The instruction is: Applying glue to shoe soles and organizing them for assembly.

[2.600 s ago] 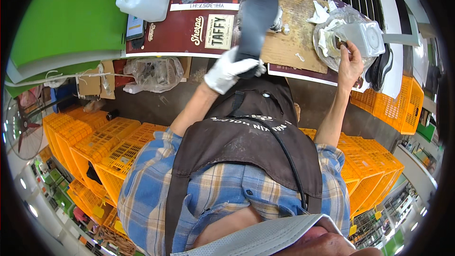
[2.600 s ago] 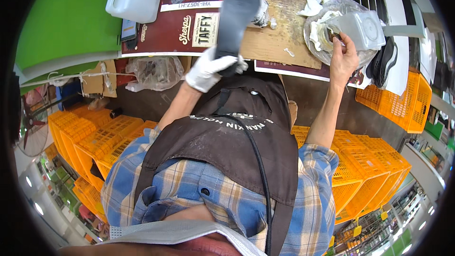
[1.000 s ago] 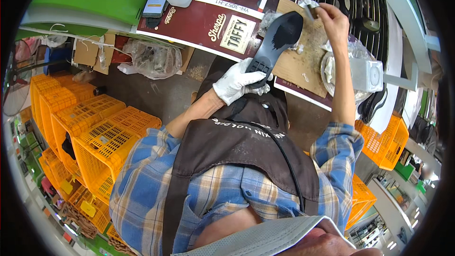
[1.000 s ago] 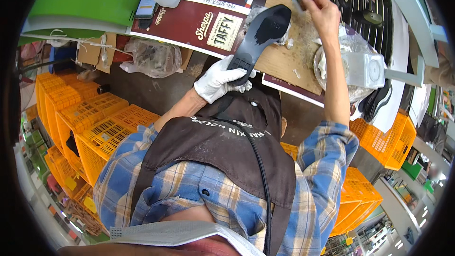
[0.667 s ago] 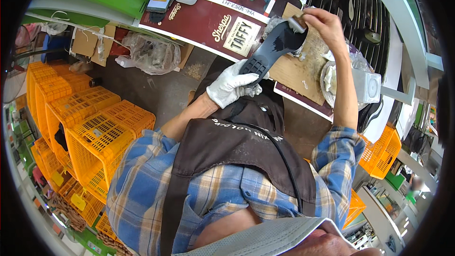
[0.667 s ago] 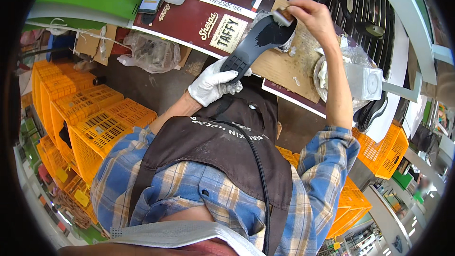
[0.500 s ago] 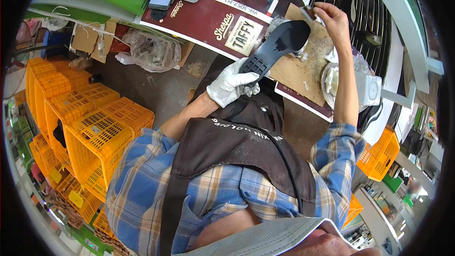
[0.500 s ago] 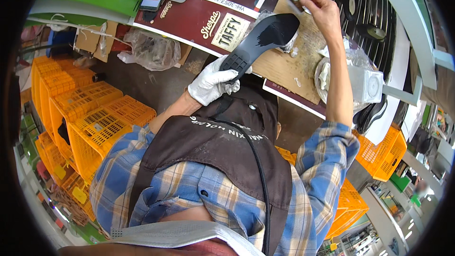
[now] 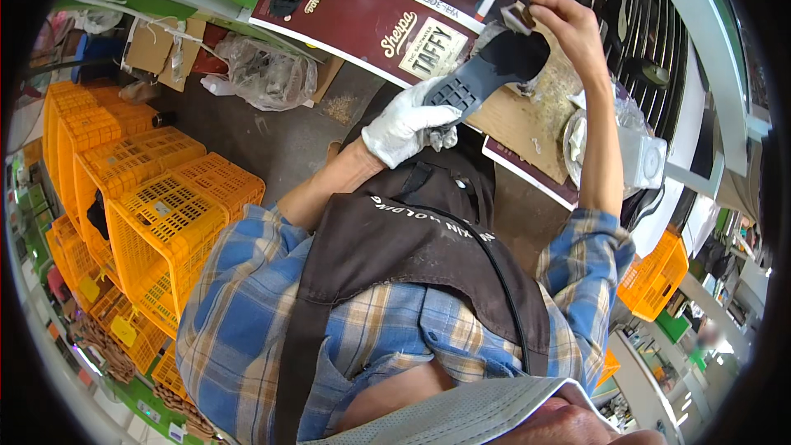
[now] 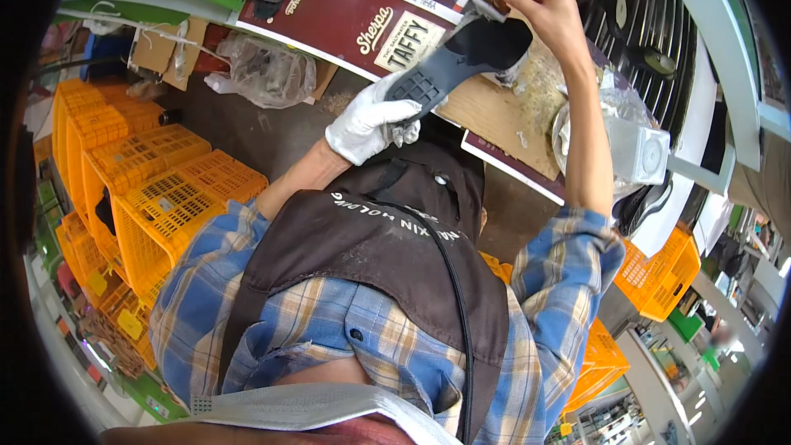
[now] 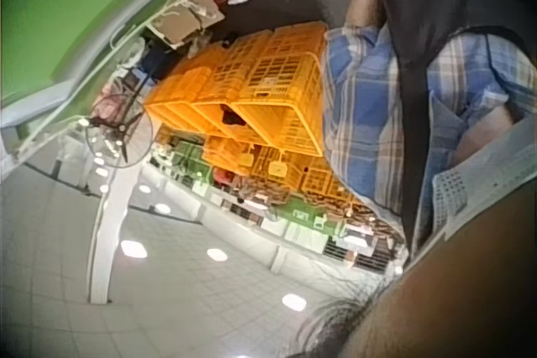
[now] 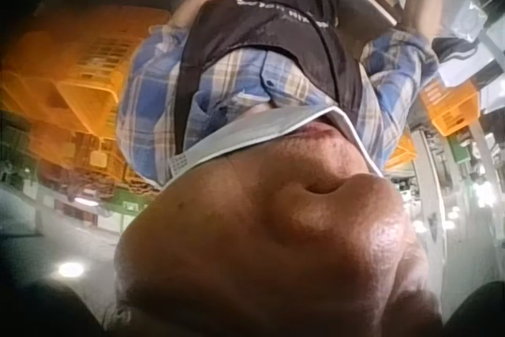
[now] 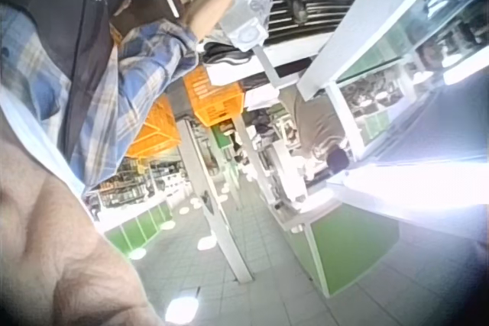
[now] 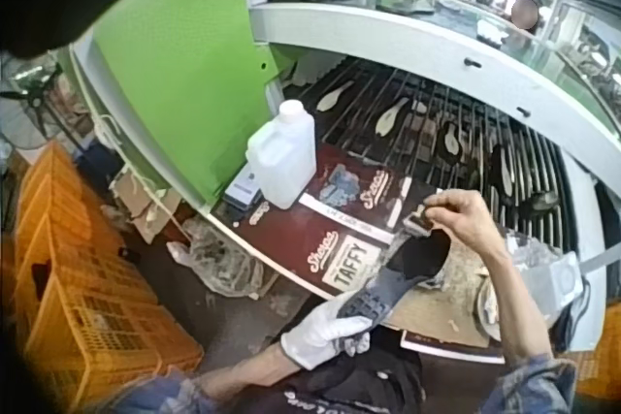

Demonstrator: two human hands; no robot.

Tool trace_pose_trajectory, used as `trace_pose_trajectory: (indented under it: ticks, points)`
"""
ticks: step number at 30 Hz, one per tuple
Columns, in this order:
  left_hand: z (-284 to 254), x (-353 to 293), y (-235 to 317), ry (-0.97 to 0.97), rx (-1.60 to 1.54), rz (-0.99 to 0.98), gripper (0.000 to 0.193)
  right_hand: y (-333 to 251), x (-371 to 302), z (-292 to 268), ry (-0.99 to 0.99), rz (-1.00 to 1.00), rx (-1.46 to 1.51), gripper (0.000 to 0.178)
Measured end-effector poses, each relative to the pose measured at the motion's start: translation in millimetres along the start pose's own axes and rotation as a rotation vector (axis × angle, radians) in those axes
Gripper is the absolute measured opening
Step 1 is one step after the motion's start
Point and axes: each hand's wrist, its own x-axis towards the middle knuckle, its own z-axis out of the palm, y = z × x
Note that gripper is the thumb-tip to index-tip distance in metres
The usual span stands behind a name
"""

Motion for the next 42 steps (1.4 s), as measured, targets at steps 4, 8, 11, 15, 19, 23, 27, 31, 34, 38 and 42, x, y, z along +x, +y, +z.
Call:
trace_pose_trajectory:
  ticks: [4, 8, 11, 15, 19, 23, 27, 31, 34, 38, 42]
  points:
    - [3, -1, 3, -0.037, 0.023, -0.002, 0.051, -17, -4, 4, -0.555, -0.240, 0.051, 0.023]
    - [7, -2, 4, -0.035, 0.041, 0.008, 0.056, -33, -9, 6, -0.140, -0.033, -0.014, 0.025]
    - [12, -3, 6, -0.007, 0.058, -0.030, 0.061, -45, -15, 11, -0.571, -0.299, 0.051, 0.020]
    - [15, -4, 12, -0.072, 0.086, -0.013, 0.062, -55, -18, 15, -0.117, -0.091, -0.095, 0.021]
    - [19, -3, 14, -0.074, 0.103, -0.031, 0.063, -46, -23, 11, -0.523, -0.437, -0.103, 0.022]
    - [21, 1, 11, -0.085, 0.015, -0.007, 0.065, -30, -33, 5, 0.250, -0.324, -0.412, 0.023]
    - [18, 9, 5, -0.081, 0.030, -0.008, 0.065, -30, -74, 5, 0.102, -0.357, -0.384, 0.020]
    - [16, 15, -2, -0.106, 0.069, -0.039, 0.062, -36, -101, -13, -0.108, -0.339, -0.102, 0.021]
    - [19, 19, -9, -0.152, -0.111, -0.056, 0.053, -35, -94, -14, 0.043, -0.289, -0.195, 0.024]
    - [22, 23, -13, -0.304, -0.608, -0.045, 0.055, -42, -102, 2, 0.008, -0.609, -0.353, 0.028]
    - [22, 23, -12, -0.488, -0.906, -0.116, 0.069, -66, -143, 2, -0.096, -0.624, -0.340, 0.030]
